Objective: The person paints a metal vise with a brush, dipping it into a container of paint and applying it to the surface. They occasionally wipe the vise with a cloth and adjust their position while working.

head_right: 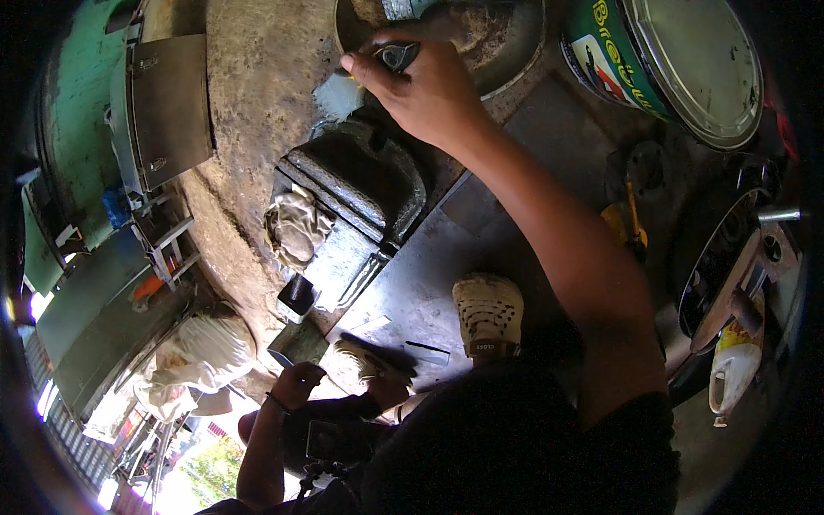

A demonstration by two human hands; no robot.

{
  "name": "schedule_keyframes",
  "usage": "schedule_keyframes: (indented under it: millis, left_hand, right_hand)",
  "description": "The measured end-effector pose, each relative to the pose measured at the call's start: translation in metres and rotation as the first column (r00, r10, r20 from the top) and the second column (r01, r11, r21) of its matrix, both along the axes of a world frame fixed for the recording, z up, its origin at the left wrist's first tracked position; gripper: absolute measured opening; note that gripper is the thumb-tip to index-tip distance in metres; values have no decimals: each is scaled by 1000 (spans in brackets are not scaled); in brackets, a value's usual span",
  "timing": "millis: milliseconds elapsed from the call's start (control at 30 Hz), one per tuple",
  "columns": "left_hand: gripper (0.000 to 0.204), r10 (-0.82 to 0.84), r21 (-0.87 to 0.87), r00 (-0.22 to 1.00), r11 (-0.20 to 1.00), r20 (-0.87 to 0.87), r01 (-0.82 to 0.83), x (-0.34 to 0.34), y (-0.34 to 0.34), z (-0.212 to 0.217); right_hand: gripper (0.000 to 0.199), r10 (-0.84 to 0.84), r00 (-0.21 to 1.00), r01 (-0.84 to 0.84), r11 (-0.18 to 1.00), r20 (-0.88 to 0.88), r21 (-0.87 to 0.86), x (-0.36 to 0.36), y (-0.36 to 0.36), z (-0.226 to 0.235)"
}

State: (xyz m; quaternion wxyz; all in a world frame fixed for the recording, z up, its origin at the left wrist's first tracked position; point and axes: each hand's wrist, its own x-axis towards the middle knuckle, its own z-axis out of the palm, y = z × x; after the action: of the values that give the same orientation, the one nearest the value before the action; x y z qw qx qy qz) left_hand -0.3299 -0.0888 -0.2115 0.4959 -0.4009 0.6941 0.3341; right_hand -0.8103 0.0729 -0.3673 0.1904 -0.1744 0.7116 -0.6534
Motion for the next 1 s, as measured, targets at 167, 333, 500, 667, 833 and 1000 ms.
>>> schedule_keyframes:
  millis: [167, 333, 500, 667, 833, 1000]
  left_hand:
    - [29, 50, 5, 997, 999, 65, -50, -2, 5, -4]
    - [29, 84, 24, 995, 996, 60, -85, 7, 8, -10]
    - [20, 68, 52, 997, 996, 33, -70, 16, 9, -20]
    - [24, 45, 47, 999, 998, 6, -45, 20, 11, -26]
    - [21, 11, 54, 1000, 998, 11, -12, 23, 14, -29]
    - [22, 43, 85, 999, 995, 31, -45, 31, 22, -33]
  right_hand:
    - [25, 12, 997, -12, 1000, 79, 0, 0, -4, -1]
    - [27, 11, 985, -6, 999, 172, -33, 7, -8, -3]
    - [29, 8, 994, -13, 999, 112, 44, 6, -4, -3]
    - [32, -73, 996, 73, 997, 43, -21, 7, -1, -1]
    - [31, -60, 990, 60, 998, 124, 4, 11, -4, -1]
    - [32, -60, 984, 60, 998, 167, 7, 13, -5, -2]
